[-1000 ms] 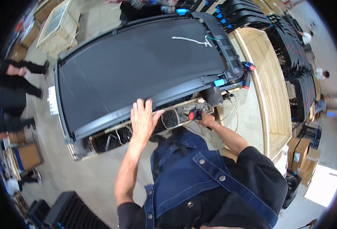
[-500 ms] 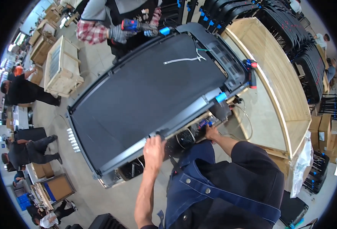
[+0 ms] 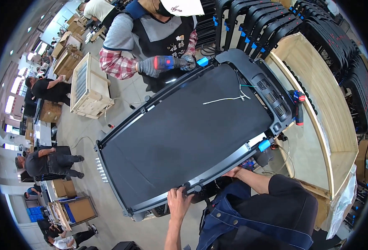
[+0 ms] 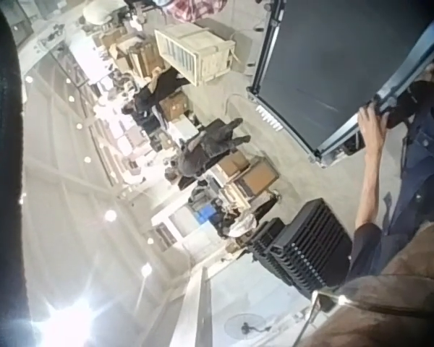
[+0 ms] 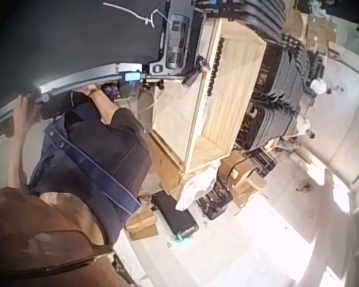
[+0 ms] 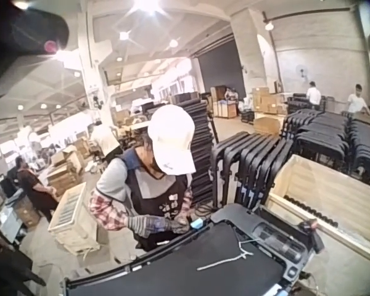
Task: Assembling the main components of a treadmill unit including attaching panels and securing parts with power tools.
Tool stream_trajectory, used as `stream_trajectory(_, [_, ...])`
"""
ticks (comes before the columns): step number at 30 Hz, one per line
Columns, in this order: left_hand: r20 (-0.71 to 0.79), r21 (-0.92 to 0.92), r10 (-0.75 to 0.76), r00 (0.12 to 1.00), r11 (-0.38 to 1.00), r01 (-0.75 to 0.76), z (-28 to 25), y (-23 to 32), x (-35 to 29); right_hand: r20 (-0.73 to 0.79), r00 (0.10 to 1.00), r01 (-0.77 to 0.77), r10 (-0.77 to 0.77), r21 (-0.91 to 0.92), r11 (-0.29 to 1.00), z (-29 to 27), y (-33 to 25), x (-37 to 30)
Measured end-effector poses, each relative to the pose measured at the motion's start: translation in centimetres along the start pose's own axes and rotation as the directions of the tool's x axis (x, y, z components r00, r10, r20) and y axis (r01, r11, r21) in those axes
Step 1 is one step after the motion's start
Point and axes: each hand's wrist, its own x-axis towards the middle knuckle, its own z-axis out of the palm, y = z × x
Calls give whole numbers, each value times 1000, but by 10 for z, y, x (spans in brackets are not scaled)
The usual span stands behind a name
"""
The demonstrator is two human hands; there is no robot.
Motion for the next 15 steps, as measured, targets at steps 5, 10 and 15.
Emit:
stream_trajectory(5, [-155,46,-75,985,995,83,36,-19,-15,267,924,100,-274,524,846,18,-20,-4])
stream_trajectory(10, [-143,160,-49,989,984,72,47,-25,-15,310,821,422,-479,-895,145,5,-12,7])
stream_trajectory(15, [-281,274,-99,955,945,179,58,-22,-10,324,797,541,-510,-757,367,2,-3,22])
